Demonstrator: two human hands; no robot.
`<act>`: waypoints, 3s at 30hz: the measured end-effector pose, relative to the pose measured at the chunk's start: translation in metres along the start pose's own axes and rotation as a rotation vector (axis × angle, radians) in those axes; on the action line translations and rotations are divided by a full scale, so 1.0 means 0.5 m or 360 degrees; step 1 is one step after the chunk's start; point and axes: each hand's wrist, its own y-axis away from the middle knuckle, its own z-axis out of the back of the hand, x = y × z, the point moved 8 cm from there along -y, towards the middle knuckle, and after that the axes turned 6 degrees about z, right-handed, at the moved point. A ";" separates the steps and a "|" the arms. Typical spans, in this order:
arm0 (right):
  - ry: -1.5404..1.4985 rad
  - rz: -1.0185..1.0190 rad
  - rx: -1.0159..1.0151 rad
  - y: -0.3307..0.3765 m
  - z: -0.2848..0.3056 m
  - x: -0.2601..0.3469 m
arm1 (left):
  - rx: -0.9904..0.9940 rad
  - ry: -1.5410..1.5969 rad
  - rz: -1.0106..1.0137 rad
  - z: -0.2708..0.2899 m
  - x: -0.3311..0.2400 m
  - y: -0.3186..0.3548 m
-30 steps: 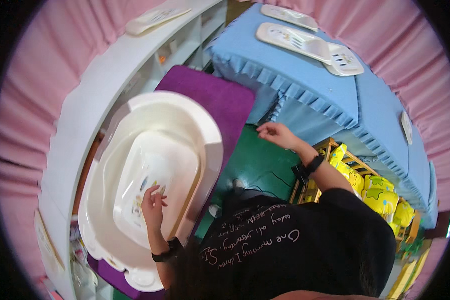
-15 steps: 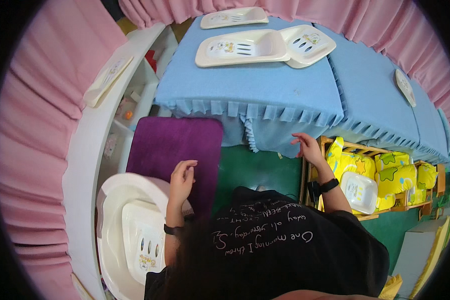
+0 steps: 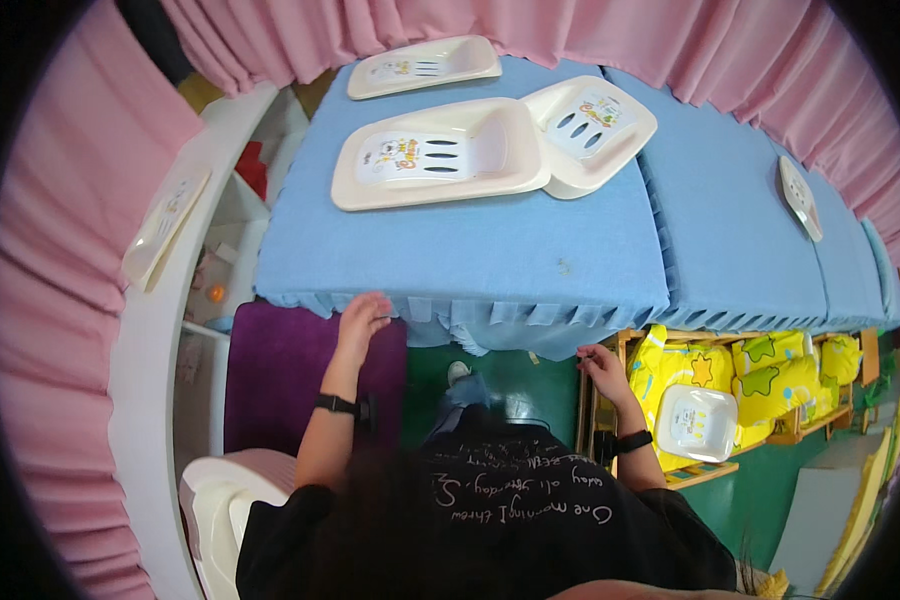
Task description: The person stacks plastic baby bath basins and bath inserts on tables and shelves, then walks to a sink to handle a thermometer and faucet.
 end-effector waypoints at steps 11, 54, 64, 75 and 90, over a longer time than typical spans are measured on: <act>0.0282 0.0083 -0.0083 -0.230 -0.013 0.175 | 0.0199 0.1112 0.0315 -0.141 -0.049 -0.443; -0.0282 0.0216 0.1883 0.382 -0.894 0.425 | -0.1496 0.1640 -0.1464 0.283 0.247 1.298; 0.0120 -0.0038 0.2112 0.662 -1.199 0.392 | -0.1408 0.1967 -0.1026 0.510 0.437 1.554; 0.0534 -0.0401 0.2307 0.781 -1.351 0.257 | -0.1536 0.2254 -0.0663 0.636 0.590 1.642; 0.0482 0.0110 0.2235 0.688 -1.276 0.326 | -0.0973 0.2144 -0.0605 0.595 0.451 1.585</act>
